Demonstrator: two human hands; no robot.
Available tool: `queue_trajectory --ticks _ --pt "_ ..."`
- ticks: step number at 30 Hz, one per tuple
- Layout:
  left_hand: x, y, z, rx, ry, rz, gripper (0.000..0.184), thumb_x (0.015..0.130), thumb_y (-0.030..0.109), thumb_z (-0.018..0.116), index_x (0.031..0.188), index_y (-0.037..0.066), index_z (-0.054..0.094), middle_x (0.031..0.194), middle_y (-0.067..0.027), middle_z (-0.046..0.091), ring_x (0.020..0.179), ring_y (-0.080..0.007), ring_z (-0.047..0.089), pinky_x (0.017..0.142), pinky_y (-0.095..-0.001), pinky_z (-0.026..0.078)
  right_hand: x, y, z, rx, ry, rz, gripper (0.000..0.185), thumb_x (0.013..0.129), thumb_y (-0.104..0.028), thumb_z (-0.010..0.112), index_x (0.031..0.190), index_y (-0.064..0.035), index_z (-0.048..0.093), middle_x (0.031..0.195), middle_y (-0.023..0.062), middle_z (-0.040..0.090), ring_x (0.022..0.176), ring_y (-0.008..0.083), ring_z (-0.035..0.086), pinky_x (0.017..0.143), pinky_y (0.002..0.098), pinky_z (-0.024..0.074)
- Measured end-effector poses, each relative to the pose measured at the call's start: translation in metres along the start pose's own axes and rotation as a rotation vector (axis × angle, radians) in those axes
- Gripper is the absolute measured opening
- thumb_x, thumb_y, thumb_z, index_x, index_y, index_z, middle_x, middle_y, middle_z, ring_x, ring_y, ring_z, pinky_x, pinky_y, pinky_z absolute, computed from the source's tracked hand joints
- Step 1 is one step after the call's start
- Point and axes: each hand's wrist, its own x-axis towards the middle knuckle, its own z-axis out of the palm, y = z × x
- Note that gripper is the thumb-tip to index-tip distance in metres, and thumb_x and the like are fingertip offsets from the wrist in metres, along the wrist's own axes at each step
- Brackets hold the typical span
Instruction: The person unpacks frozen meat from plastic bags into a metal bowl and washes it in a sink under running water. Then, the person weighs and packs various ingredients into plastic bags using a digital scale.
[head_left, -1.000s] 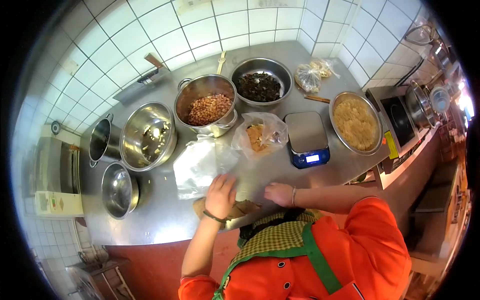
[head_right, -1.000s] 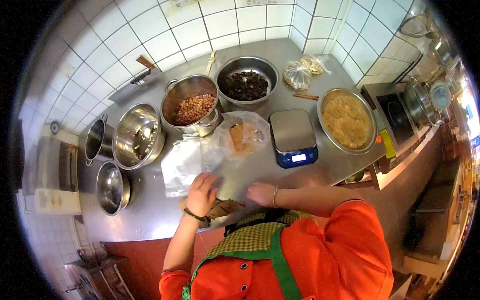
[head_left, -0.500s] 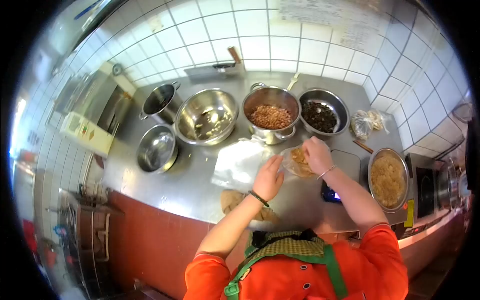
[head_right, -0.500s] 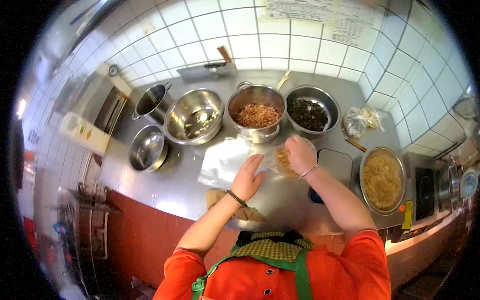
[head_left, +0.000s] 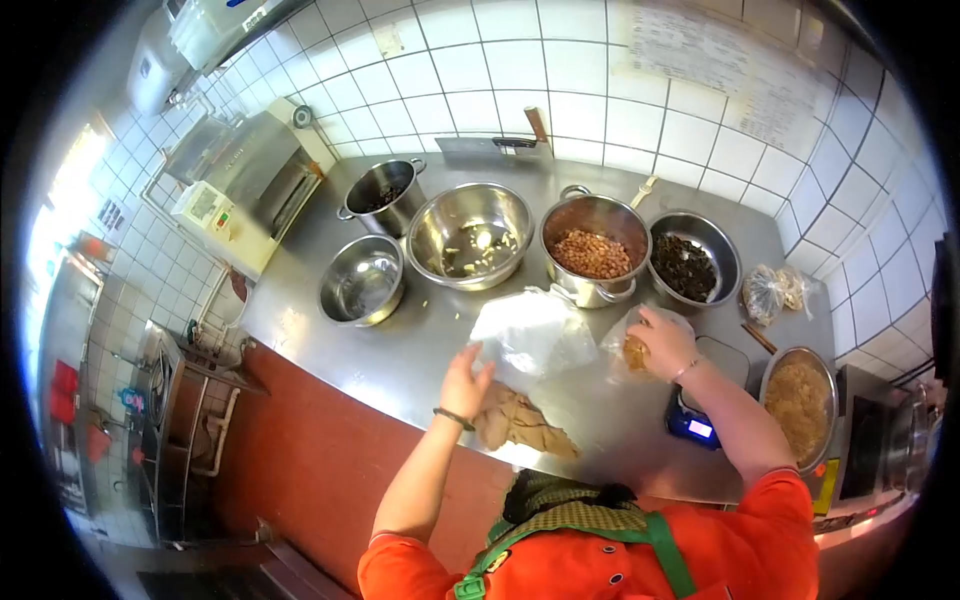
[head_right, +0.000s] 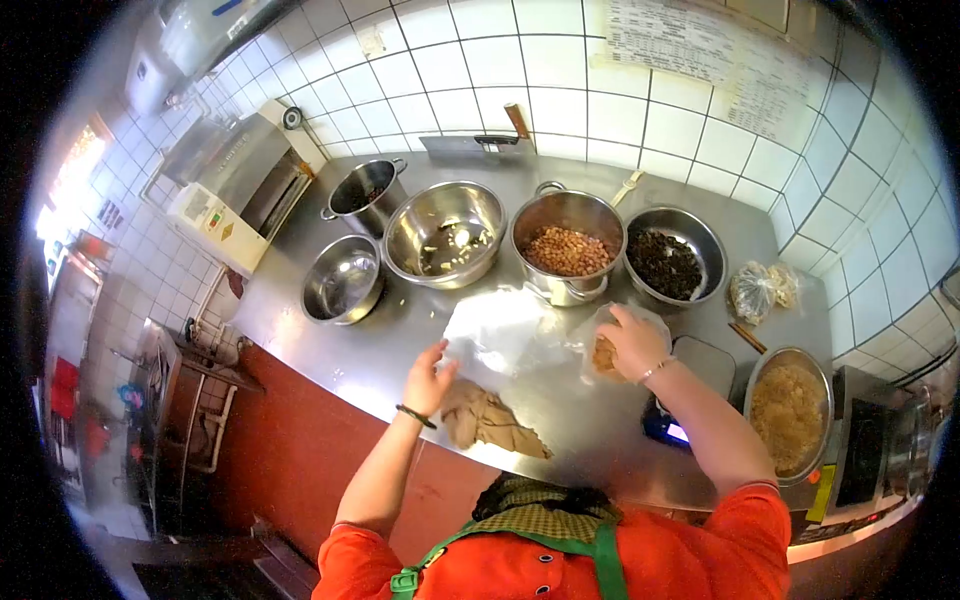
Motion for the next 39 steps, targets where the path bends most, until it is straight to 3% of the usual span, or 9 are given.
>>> queue_trajectory --ticks 2,4,9,14,18,22,29,35,39 --pt "0.039 -0.006 -0.016 -0.372 0.025 -0.252 0.053 0.079 0.024 0.058 0.124 0.004 0.039 0.114 -0.0145 0.051 0.097 -0.0277 0.053 0.08 -0.0382 0.043 0.001 0.006 0.007 -0.141 0.247 -0.188 0.005 0.072 -0.011 0.049 0.073 -0.0097 0.053 0.075 0.0098 0.056 0.076 0.0279 0.055 0.067 0.0395 0.0434" --pt "0.08 -0.004 -0.034 -0.872 0.024 -0.582 0.062 0.08 0.023 0.057 0.131 0.006 0.027 0.118 -0.0083 0.05 0.092 -0.0176 0.055 0.072 -0.0312 0.045 0.004 0.012 0.005 -0.181 0.006 0.049 0.001 0.07 -0.01 0.052 0.071 -0.009 0.052 0.074 0.0096 0.055 0.078 0.028 0.055 0.068 0.0394 0.0436" --pt "0.139 -0.051 -0.042 -1.12 -0.113 -0.504 0.064 0.084 0.017 0.052 0.136 0.01 0.016 0.128 -0.0061 0.039 0.096 -0.0246 0.055 0.073 -0.0358 0.046 0.011 -0.042 -0.027 -0.097 -0.101 0.303 0.009 0.069 -0.003 0.054 0.078 -0.0053 0.053 0.08 0.0125 0.055 0.083 0.0313 0.053 0.073 0.0391 0.043" --pt "0.112 -0.116 -0.08 -1.572 -0.039 -0.71 0.066 0.082 0.032 0.056 0.13 0.005 0.019 0.131 -0.0194 0.028 0.099 -0.0349 0.052 0.079 -0.0427 0.047 0.005 -0.099 -0.056 -0.114 0.262 0.24 0.031 0.069 -0.001 0.056 0.101 -0.0004 0.055 0.111 0.0169 0.05 0.101 0.034 0.047 0.086 0.0377 0.0386" --pt "0.105 -0.168 -0.129 -1.612 0.465 -0.919 0.044 0.082 0.035 0.054 0.102 -0.003 0.043 0.106 -0.0236 0.05 0.088 -0.0364 0.057 0.067 -0.0436 0.052 0.007 -0.141 -0.048 -0.036 0.298 0.209 0.026 0.07 -0.001 0.055 0.097 -0.0003 0.056 0.104 0.0166 0.054 0.096 0.0349 0.05 0.084 0.0382 0.0401" --pt "0.115 -0.21 -0.15 -1.528 0.473 -0.823 0.021 0.077 0.006 0.043 0.091 -0.008 0.046 0.096 -0.0202 0.054 0.083 -0.0355 0.058 0.073 -0.0445 0.054 0.019 -0.17 -0.03 0.015 0.209 0.151 0.027 0.069 0.0 0.056 0.096 -0.001 0.057 0.101 0.0163 0.055 0.093 0.034 0.052 0.082 0.0369 0.0415" --pt "0.112 -0.253 -0.166 -1.501 0.475 -0.857 0.026 0.075 0.005 0.045 0.095 -0.011 0.041 0.094 -0.021 0.05 0.086 -0.0383 0.055 0.071 -0.0451 0.055 0.039 -0.199 -0.002 0.031 0.137 0.055 0.026 0.069 -0.002 0.058 0.094 -0.0031 0.058 0.1 0.014 0.055 0.09 0.0309 0.053 0.078 0.0357 0.0439" --pt "0.104 -0.198 -0.173 -1.697 0.318 -0.745 0.043 0.087 0.027 0.048 0.109 -0.009 0.044 0.113 -0.0224 0.049 0.106 -0.0328 0.049 0.09 -0.0401 0.044 0.03 -0.19 0.003 0.051 0.146 0.104 0.023 0.069 -0.003 0.058 0.092 -0.0048 0.055 0.089 0.0122 0.054 0.084 0.0307 0.053 0.073 0.0351 0.0441" --pt "0.091 -0.115 -0.092 -1.491 -0.354 -0.77 0.043 0.086 0.034 0.048 0.11 -0.001 0.044 0.112 -0.0189 0.049 0.102 -0.0306 0.051 0.084 -0.0367 0.046 0.02 -0.185 0.005 0.073 0.183 0.11 0.02 0.07 -0.005 0.058 0.09 -0.0059 0.054 0.086 0.0105 0.053 0.08 0.0295 0.053 0.069 0.0353 0.0449"
